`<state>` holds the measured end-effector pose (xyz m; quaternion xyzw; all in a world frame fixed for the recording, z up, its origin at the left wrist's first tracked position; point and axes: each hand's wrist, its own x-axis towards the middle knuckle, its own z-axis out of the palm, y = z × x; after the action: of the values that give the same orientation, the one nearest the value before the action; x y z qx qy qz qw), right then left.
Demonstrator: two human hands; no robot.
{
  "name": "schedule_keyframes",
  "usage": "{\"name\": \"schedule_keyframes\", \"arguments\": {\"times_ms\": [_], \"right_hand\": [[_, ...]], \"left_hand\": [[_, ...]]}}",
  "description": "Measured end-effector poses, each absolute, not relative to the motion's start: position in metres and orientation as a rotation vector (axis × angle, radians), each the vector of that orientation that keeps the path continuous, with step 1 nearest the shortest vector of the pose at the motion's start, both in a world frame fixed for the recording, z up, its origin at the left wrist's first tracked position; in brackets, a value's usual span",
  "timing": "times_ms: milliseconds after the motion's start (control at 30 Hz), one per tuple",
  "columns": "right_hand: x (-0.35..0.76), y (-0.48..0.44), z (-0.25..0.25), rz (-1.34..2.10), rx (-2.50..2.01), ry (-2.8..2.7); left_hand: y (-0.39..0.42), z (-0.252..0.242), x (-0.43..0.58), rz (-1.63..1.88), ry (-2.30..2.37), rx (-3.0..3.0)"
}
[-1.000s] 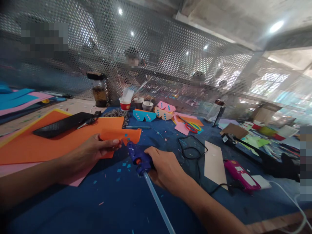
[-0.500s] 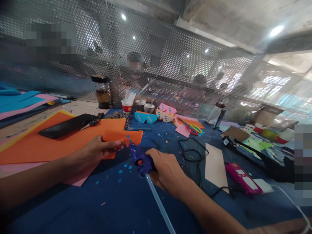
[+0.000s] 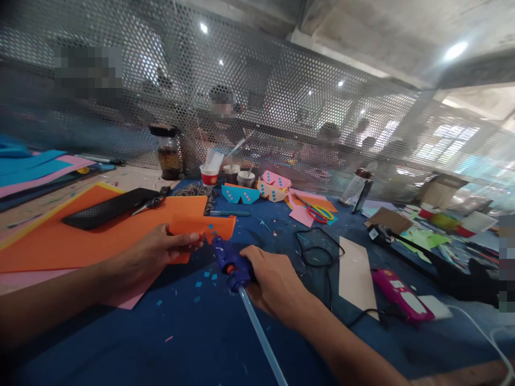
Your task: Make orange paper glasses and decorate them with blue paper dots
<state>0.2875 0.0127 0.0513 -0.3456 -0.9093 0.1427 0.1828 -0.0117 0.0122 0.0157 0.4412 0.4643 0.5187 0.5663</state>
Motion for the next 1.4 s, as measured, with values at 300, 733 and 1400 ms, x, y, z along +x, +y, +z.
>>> {"name": "schedule_keyframes", "arguments": {"times_ms": [300,733,1400], "right_hand": [[0.288,0.013,0.049,0.413,-1.001,-2.554],[0.288,0.011,0.054,0.419,-1.004,-2.589],[0.292,0.013,0.051,0.37,-0.991,-2.592]], "left_hand": [[0.014,0.017,-0.012,1.218,1.06,1.028],[0.011,0.02,-0.01,1.226,1.06,1.017],[0.008,0.022,-0.01,1.195,1.089,1.043]]}}
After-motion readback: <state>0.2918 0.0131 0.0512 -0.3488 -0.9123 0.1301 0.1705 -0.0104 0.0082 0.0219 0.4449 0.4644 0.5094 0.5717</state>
